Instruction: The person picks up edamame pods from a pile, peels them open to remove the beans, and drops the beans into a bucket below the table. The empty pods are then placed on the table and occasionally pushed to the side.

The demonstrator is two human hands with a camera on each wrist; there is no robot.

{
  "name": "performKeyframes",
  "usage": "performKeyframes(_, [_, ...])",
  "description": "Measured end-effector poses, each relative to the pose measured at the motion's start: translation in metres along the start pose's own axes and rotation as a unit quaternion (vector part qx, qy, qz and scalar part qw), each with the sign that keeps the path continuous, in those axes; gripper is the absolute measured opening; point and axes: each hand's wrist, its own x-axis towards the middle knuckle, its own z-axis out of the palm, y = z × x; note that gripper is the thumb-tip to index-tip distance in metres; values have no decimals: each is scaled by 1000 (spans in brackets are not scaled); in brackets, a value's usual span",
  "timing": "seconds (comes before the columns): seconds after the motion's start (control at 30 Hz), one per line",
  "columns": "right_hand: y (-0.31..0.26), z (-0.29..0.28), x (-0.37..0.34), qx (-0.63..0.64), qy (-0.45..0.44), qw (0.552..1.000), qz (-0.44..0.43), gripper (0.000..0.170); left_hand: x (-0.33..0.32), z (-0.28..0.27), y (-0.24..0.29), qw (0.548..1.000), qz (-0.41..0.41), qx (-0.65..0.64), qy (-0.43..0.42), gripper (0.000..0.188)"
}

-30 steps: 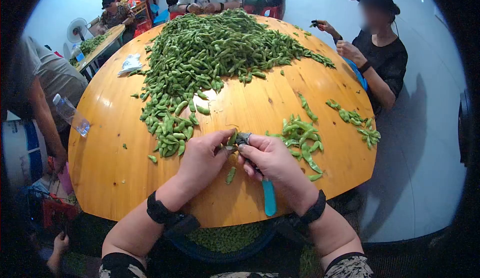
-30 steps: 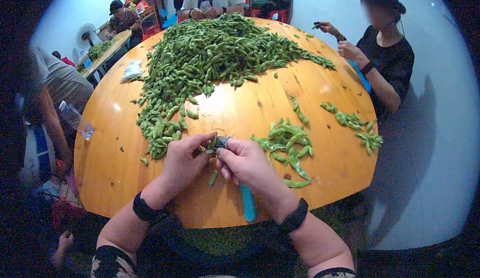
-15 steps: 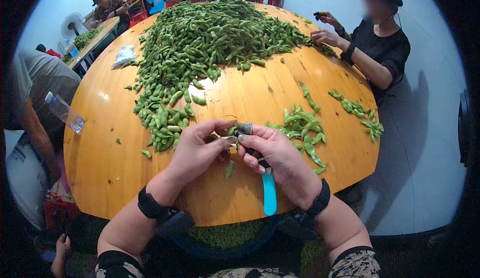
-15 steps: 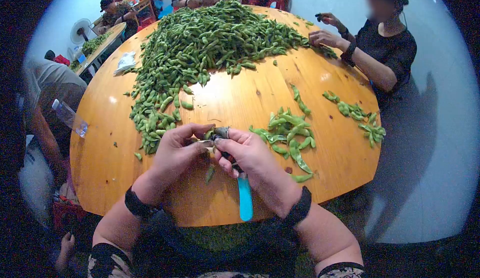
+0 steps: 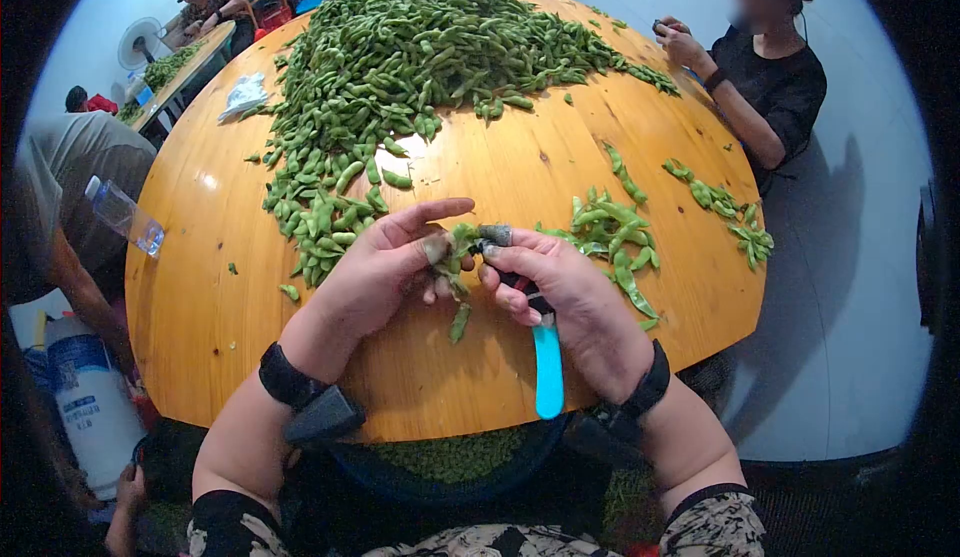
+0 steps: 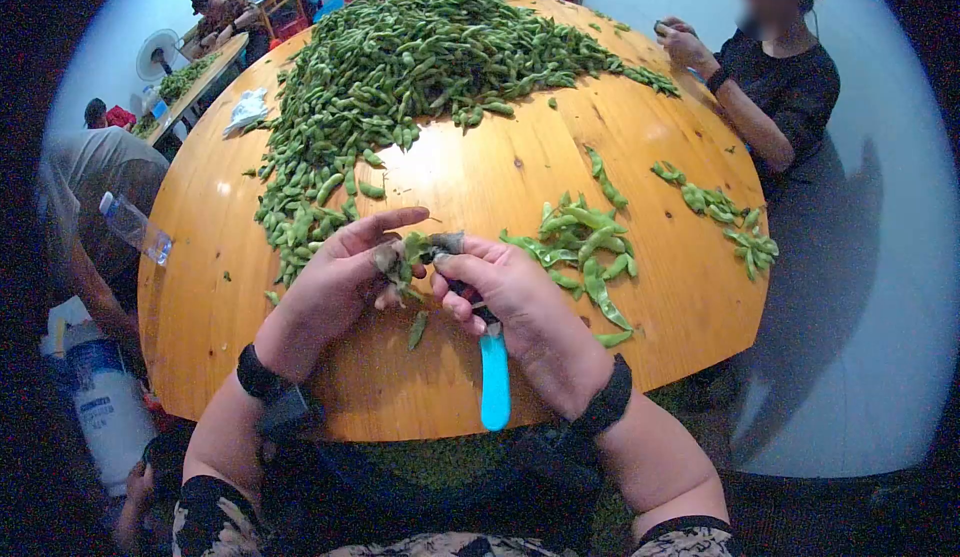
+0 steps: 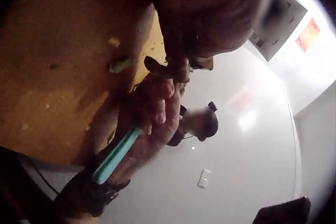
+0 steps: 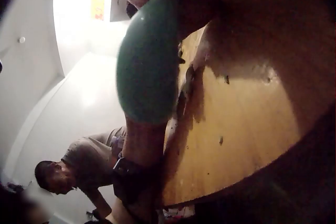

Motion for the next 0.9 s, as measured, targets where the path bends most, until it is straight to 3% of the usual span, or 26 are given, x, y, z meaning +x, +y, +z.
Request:
performKeyframes(0.2, [-1,-1,1,2,-6,1000,4,10,1,-3,-1,999,-12,-31,-23,36])
performKeyframes(0.3, [-1,6,-2,-43,23,999,-12,10,3,6,-5,996,-14,77,45,27])
performKeyframes(0.4, [0,10,-3,-106,31,993,-43,10,7,6,-16,919,143,348,117,16])
performKeyframes(0.6, [2,15,-1,-98,33,994,-39,11,1,13,-10,877,123,438,154,10])
performKeyframes(0.73, [3,14,1,-79,35,996,-33,10,2,7,-12,903,95,387,161,16])
performKeyframes(0.8, [3,13,2,-71,39,996,-31,10,6,3,-17,944,115,286,117,23])
performKeyframes(0.9, [1,13,1,-49,58,996,-47,11,9,2,-18,963,92,235,98,28])
